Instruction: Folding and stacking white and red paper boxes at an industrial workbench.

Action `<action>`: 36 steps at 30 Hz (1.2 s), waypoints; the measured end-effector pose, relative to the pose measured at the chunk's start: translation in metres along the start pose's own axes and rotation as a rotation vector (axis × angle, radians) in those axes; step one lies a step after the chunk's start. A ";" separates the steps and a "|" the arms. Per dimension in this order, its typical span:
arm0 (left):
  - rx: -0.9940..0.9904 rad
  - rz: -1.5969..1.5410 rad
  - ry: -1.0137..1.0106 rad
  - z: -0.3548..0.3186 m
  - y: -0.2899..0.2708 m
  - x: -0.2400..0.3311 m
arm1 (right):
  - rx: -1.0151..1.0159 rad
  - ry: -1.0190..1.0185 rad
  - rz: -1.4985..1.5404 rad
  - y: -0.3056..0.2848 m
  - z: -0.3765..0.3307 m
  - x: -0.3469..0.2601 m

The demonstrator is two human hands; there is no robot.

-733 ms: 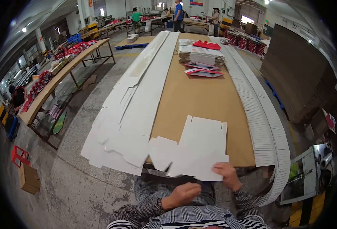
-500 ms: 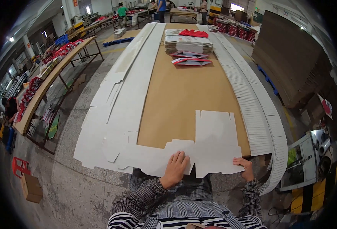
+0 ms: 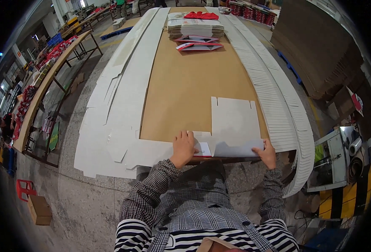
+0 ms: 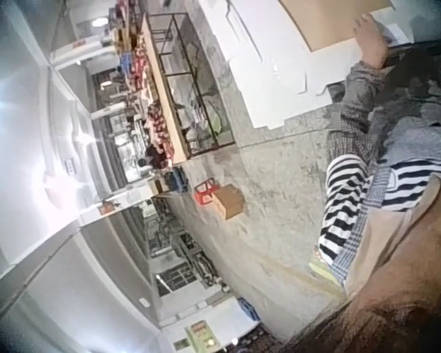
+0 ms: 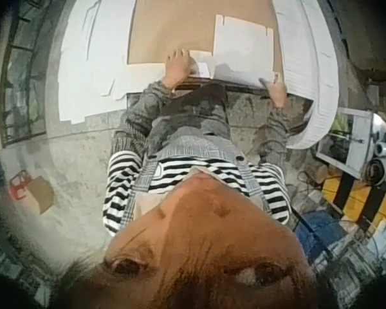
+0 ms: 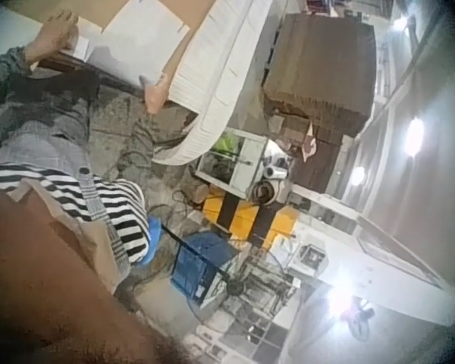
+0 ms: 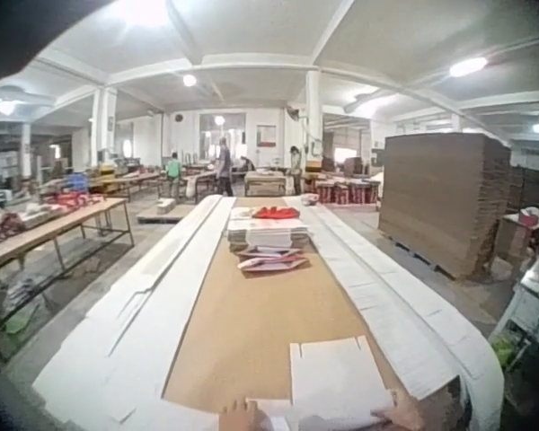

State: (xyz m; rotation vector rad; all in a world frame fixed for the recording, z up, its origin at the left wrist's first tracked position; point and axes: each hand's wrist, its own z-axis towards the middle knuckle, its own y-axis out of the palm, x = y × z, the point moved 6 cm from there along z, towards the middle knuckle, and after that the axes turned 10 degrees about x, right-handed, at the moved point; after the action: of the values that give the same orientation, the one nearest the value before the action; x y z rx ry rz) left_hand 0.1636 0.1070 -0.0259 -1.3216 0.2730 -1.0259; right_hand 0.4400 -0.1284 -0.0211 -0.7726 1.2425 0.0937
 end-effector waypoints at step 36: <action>0.324 -0.271 0.250 -0.070 0.019 0.065 | 0.380 -0.619 -0.191 0.126 -0.095 -0.105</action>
State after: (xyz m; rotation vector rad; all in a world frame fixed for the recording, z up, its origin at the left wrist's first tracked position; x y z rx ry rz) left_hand 0.1601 0.0100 -0.0384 -0.9522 0.1078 -1.4039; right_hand 0.2678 -0.0533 0.0001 -0.4707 0.5694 -0.0576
